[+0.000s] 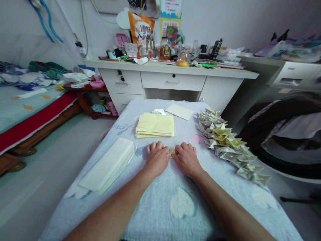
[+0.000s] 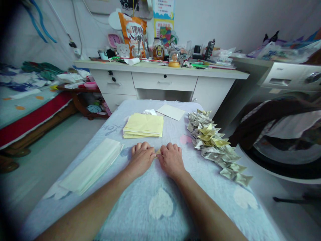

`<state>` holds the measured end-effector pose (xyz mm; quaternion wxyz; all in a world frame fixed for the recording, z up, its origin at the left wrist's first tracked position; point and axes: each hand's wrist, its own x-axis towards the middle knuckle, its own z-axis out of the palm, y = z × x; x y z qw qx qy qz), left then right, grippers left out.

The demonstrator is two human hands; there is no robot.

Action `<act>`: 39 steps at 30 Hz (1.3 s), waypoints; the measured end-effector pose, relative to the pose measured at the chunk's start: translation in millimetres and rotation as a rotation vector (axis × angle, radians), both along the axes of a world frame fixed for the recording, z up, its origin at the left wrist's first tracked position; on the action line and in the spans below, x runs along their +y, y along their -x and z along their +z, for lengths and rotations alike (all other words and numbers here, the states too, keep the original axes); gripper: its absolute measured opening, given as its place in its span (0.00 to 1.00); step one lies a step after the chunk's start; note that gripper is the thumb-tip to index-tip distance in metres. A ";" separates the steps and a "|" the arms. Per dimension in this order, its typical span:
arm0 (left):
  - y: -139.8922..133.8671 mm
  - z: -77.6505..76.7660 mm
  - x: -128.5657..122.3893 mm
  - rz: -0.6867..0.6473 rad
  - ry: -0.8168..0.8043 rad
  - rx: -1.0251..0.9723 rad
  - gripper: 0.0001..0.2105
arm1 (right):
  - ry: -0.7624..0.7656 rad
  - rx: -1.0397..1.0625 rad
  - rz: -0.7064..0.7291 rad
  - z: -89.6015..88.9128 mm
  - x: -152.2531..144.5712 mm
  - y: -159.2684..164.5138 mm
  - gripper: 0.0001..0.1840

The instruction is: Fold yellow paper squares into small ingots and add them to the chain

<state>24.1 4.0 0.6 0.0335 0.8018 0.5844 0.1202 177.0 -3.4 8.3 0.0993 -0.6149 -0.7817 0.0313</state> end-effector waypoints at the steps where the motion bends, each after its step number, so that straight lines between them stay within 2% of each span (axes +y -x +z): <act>1: 0.3 0.3 0.8 0.003 0.008 0.002 0.10 | 0.006 -0.010 -0.004 0.2 -0.1 0.3 0.13; 6: 6.2 3.5 7.5 0.018 0.064 0.016 0.09 | 0.001 -0.022 0.007 0.7 -0.6 0.7 0.11; 14: 12.8 4.6 8.6 -0.082 0.070 -0.085 0.11 | 0.003 -0.012 -0.004 1.0 0.1 1.3 0.12; 20: 13.5 4.0 8.4 -0.108 0.078 -0.110 0.10 | -0.006 -0.009 -0.009 -0.1 0.4 1.2 0.12; 33: 11.4 5.4 8.6 -0.004 0.181 -0.125 0.06 | -0.026 0.031 -0.096 -1.4 -0.3 -4.8 0.12; 39: 16.9 8.0 11.0 -0.009 0.219 -0.133 0.05 | -0.036 0.071 -0.124 -6.3 1.7 -17.7 0.17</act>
